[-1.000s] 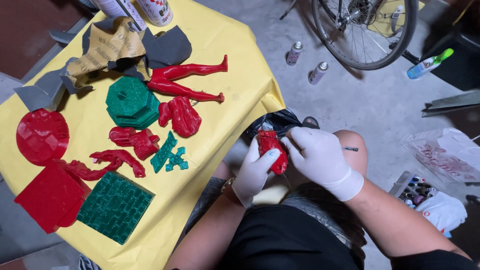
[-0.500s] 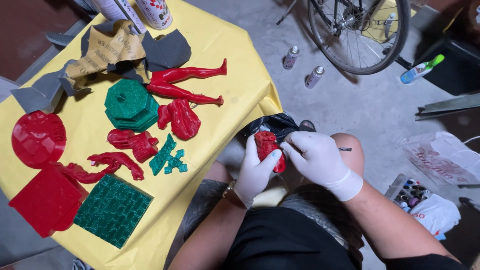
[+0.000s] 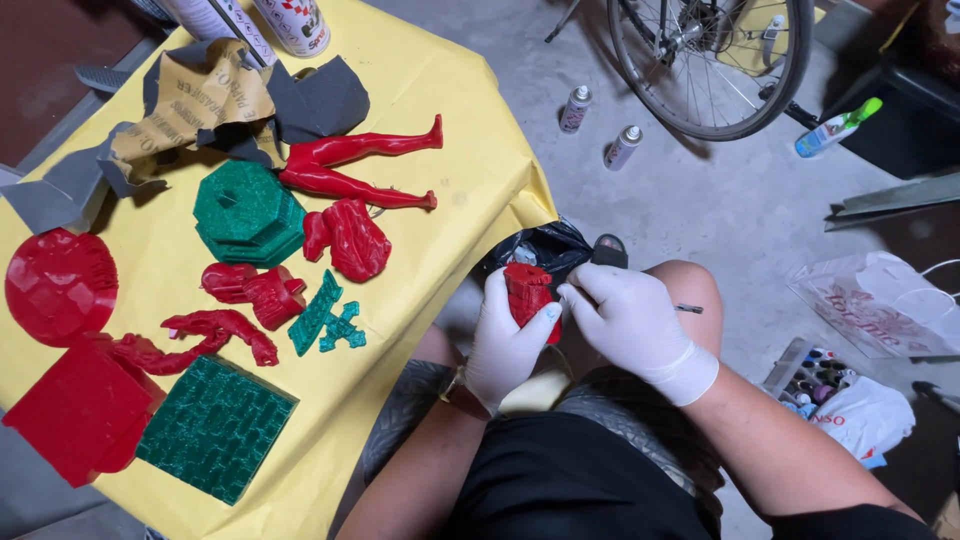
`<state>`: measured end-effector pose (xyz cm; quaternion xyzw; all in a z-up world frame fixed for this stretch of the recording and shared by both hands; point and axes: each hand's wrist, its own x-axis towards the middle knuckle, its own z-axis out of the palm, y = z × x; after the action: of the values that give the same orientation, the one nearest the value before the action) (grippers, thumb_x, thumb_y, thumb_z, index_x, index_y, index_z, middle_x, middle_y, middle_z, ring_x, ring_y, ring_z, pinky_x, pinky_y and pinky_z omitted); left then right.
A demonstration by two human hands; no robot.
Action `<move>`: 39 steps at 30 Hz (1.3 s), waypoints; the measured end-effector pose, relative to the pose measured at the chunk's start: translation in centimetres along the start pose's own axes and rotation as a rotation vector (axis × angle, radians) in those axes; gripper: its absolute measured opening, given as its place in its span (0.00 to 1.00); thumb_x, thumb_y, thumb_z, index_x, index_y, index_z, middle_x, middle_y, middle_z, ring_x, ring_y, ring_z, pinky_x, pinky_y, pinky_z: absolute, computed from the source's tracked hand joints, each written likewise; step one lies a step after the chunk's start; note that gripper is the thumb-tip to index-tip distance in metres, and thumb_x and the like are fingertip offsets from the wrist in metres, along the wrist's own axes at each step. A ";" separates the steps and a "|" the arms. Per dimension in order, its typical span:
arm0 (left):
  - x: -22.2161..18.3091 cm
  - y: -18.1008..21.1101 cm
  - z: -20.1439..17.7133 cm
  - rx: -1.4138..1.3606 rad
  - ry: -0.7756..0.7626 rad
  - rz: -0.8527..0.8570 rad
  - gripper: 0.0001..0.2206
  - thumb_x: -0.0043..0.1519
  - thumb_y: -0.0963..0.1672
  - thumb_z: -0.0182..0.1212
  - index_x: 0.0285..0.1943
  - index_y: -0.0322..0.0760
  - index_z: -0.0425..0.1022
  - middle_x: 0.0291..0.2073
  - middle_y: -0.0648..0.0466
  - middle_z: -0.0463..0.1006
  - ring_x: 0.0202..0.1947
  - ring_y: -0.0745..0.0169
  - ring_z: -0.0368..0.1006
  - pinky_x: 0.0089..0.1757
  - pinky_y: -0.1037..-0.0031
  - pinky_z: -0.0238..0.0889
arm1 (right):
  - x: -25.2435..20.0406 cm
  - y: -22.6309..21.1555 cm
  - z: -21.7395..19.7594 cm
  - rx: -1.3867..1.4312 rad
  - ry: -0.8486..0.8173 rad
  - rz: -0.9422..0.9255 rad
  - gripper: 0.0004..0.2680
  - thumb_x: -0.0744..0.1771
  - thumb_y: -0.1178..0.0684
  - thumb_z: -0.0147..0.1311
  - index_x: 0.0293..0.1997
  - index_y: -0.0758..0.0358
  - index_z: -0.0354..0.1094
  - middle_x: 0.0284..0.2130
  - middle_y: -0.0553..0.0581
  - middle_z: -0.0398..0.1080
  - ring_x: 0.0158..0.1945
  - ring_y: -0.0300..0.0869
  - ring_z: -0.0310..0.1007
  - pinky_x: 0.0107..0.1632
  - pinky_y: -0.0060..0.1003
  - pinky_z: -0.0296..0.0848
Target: Using a small metal pick to remove support material and clean up the edges of red 3D printed plastic parts on a workbench.
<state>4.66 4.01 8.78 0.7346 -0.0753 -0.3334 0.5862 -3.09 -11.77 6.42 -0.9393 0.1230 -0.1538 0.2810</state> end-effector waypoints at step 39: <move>1.4 -1.3 2.5 0.341 0.151 -0.026 0.32 0.59 0.51 0.67 0.70 0.41 0.58 0.55 0.44 0.74 0.59 0.45 0.73 0.55 0.56 0.71 | 1.9 3.9 -0.7 -0.524 -0.125 -0.407 0.08 0.61 0.43 0.60 0.36 0.48 0.67 0.26 0.46 0.69 0.30 0.46 0.76 0.32 0.43 0.75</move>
<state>3.88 1.64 6.84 0.8473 -0.0770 -0.2673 0.4525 -2.16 -15.86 5.25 -0.9925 -0.0490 -0.1121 0.0004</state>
